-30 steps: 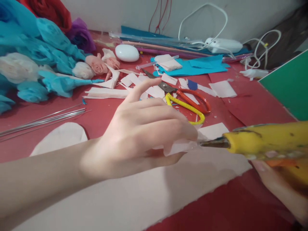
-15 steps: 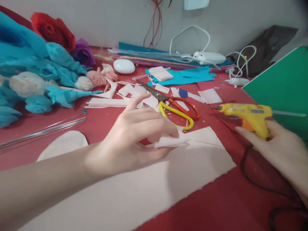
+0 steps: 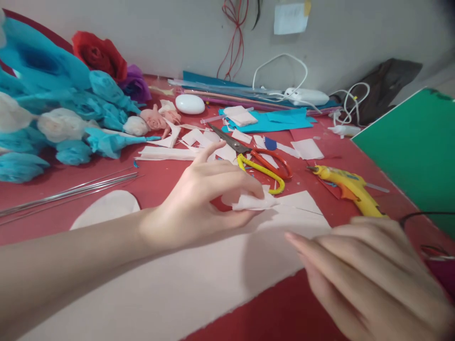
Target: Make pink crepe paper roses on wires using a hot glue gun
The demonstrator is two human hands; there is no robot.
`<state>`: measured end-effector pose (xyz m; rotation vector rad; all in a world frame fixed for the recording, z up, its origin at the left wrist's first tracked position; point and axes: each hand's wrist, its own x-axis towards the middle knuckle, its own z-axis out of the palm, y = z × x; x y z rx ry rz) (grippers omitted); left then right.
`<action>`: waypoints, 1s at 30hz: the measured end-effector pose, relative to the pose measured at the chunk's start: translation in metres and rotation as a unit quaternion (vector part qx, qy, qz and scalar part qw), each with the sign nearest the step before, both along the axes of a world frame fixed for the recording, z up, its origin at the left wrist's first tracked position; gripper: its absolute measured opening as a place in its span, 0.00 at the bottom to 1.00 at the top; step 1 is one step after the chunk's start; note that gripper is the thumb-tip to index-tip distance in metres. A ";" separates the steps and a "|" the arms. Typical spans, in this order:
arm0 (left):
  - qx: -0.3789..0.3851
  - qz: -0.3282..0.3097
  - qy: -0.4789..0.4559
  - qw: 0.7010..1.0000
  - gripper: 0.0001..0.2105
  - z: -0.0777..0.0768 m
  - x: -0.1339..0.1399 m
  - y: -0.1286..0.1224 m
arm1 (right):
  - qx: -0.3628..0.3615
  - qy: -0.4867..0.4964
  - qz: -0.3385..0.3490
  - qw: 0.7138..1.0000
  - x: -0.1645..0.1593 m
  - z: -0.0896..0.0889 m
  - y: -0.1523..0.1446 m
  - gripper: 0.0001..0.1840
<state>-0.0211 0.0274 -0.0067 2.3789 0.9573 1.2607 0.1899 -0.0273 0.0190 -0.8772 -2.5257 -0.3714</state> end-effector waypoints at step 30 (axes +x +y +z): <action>0.075 -0.021 0.016 0.997 0.03 -0.004 0.002 0.002 | -0.103 0.117 -0.022 0.987 -0.020 -0.009 0.018 0.09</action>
